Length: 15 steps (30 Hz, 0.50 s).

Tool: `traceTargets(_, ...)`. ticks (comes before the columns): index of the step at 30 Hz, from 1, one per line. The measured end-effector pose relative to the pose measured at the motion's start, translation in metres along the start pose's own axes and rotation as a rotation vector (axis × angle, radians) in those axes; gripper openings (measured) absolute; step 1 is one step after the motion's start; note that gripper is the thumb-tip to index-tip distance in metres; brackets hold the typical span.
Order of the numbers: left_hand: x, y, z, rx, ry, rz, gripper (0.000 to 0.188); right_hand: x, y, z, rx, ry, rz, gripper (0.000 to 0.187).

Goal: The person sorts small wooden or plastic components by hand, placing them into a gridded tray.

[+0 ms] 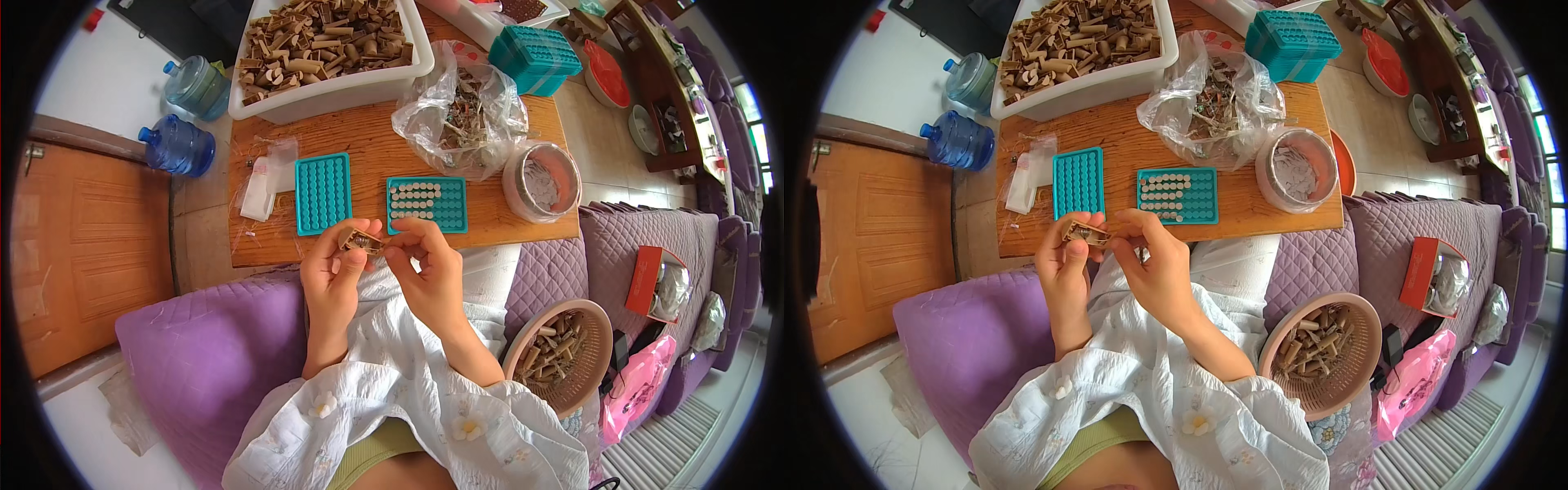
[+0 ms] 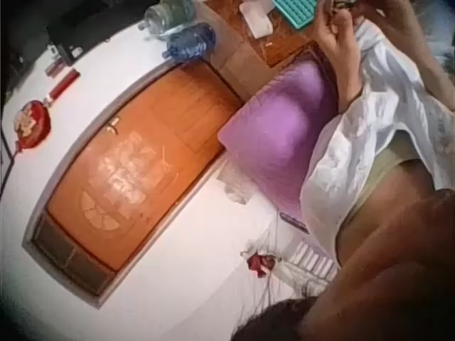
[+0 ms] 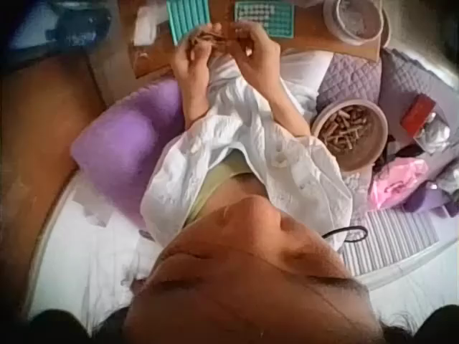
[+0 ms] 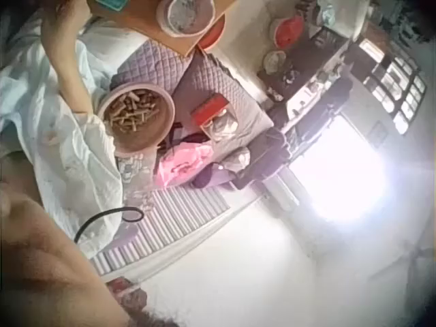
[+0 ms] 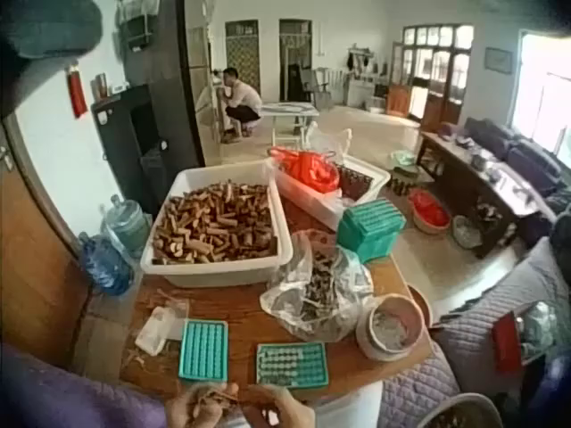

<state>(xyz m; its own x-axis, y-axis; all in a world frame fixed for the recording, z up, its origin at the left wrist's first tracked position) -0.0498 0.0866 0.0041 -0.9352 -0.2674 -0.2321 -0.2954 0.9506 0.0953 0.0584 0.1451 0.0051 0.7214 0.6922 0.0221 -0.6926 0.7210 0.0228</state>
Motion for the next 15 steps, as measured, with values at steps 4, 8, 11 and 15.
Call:
traceTargets(4, 0.0, 0.0, 0.003, 0.004, -0.135, -0.041, 0.03, -0.01, 0.001, -0.014, -0.018, 0.175, 0.056, 0.025)
traceTargets(8, -0.004, 0.001, 0.011, 0.025, -0.394, -0.071, 0.031, -0.014, 0.003, -0.02, -0.072, 0.323, 0.097, 0.026)
traceTargets(11, -0.005, 0.001, 0.025, 0.064, -0.631, -0.032, 0.031, -0.009, 0.006, -0.019, -0.007, 0.269, 0.069, 0.03)
traceTargets(15, -0.007, 0.001, 0.035, 0.104, -0.812, -0.03, 0.031, -0.007, 0.012, -0.015, -0.013, 0.132, 0.139, 0.036)
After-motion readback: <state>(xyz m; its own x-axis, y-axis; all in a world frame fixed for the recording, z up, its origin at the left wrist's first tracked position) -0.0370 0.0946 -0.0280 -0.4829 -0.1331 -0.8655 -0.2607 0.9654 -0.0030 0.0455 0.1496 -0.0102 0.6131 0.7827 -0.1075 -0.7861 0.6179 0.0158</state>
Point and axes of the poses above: each hand's wrist, its own y-axis towards the middle knuckle, its own x-axis out of the back of the hand, z = x × y, the point moved 10 cm from there along y, towards the middle knuckle, and after that the axes turned 13 degrees about z, right-handed, at the moved point
